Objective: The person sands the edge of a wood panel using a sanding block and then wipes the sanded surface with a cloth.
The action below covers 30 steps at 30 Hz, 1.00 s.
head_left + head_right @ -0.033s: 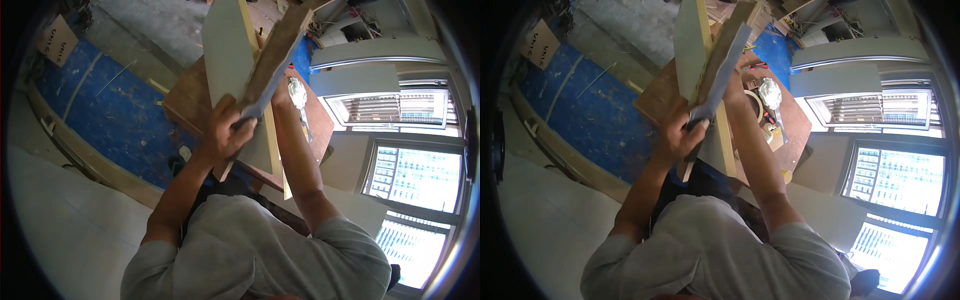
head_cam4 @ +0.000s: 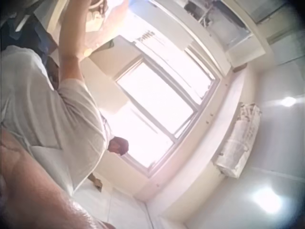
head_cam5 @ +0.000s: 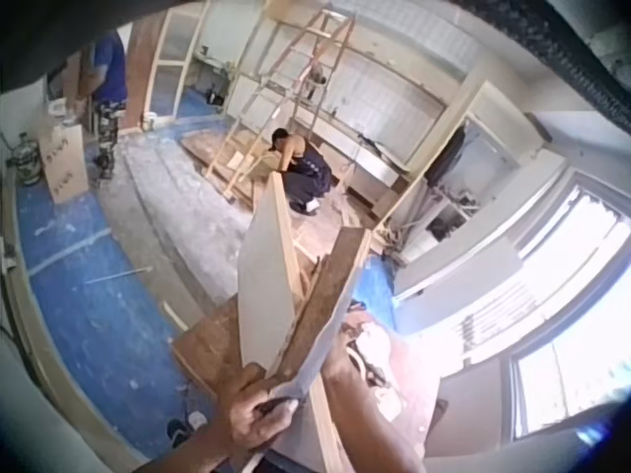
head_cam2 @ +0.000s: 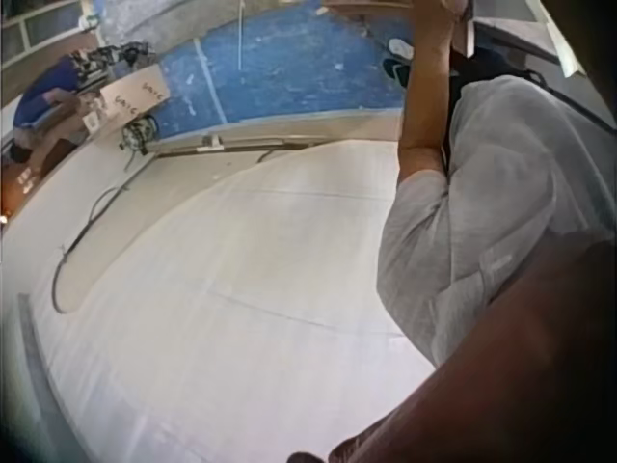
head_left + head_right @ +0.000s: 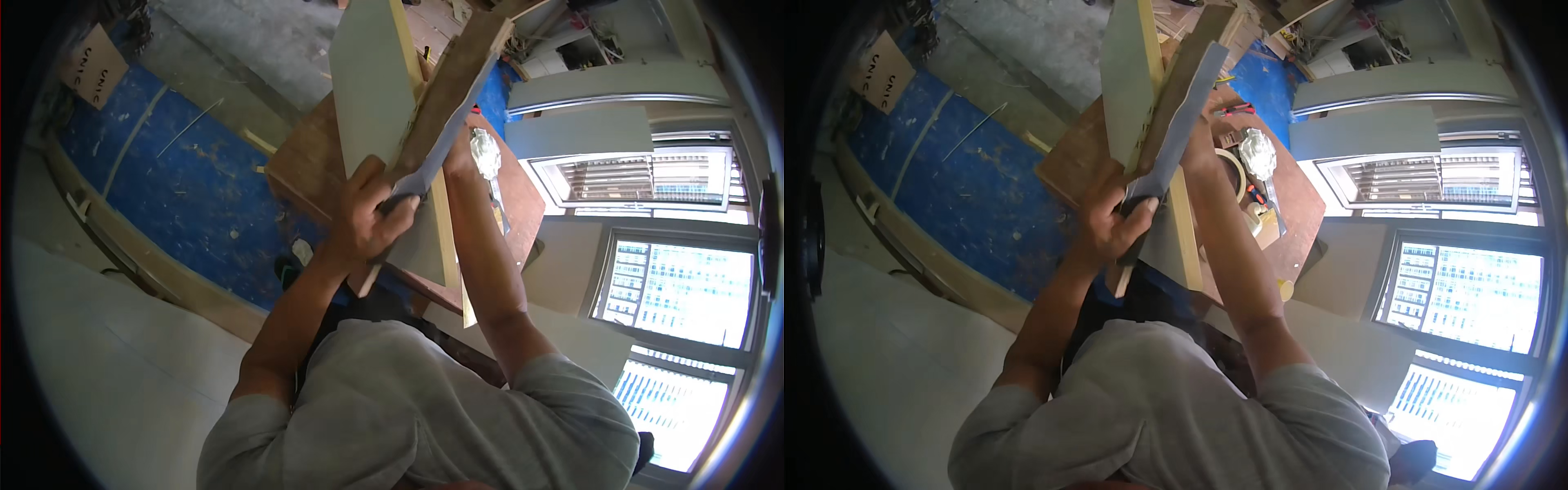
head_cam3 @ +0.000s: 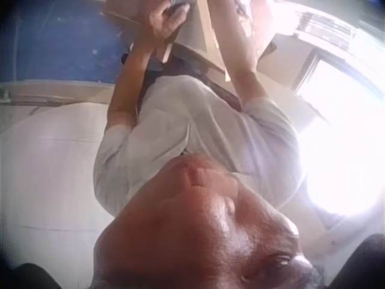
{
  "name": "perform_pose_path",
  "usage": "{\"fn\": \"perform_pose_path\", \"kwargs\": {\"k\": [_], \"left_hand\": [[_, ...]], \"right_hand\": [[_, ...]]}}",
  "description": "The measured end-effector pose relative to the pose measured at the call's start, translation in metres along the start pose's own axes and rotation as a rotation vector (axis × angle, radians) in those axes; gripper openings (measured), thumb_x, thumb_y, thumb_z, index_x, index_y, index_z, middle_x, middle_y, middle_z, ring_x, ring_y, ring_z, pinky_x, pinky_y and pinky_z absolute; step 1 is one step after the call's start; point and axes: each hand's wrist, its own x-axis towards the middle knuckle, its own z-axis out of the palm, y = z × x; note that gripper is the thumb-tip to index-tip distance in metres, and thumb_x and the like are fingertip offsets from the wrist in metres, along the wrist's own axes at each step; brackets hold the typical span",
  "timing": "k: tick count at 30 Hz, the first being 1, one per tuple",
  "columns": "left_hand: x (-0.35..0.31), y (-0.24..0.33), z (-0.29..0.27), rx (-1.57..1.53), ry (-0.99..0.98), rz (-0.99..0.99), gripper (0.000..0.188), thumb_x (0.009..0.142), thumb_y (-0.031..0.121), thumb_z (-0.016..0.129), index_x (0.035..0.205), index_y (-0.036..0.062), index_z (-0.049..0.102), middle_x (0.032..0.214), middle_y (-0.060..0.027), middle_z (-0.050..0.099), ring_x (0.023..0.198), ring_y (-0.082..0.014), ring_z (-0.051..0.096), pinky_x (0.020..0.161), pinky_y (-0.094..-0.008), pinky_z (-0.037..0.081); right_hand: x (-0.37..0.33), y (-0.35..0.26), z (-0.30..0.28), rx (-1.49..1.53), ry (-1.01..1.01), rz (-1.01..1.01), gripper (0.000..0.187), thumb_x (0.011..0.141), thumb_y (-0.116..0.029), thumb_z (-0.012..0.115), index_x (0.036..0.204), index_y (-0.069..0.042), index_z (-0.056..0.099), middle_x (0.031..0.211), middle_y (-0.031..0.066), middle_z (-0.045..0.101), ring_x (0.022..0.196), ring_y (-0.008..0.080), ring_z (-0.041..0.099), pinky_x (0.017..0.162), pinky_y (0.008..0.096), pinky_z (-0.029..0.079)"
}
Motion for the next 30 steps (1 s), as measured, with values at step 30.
{"fn": "perform_pose_path", "kwargs": {"k": [30], "left_hand": [[-0.071, -0.034, -0.038, -0.498, 0.223, -0.683, 0.015, 0.094, 0.011, 0.074, 0.102, -0.0005, 0.068, 0.090, -0.0016, 0.065, 0.078, -0.0097, 0.059, 0.071, -0.0287, 0.049]], "right_hand": [[-0.107, -0.088, 0.062, -0.779, 0.054, 0.273, 0.060, 0.106, -0.018, 0.052, 0.160, 0.002, 0.039, 0.153, 0.0159, 0.052, 0.141, 0.0237, 0.048, 0.118, 0.0357, 0.036]]}}
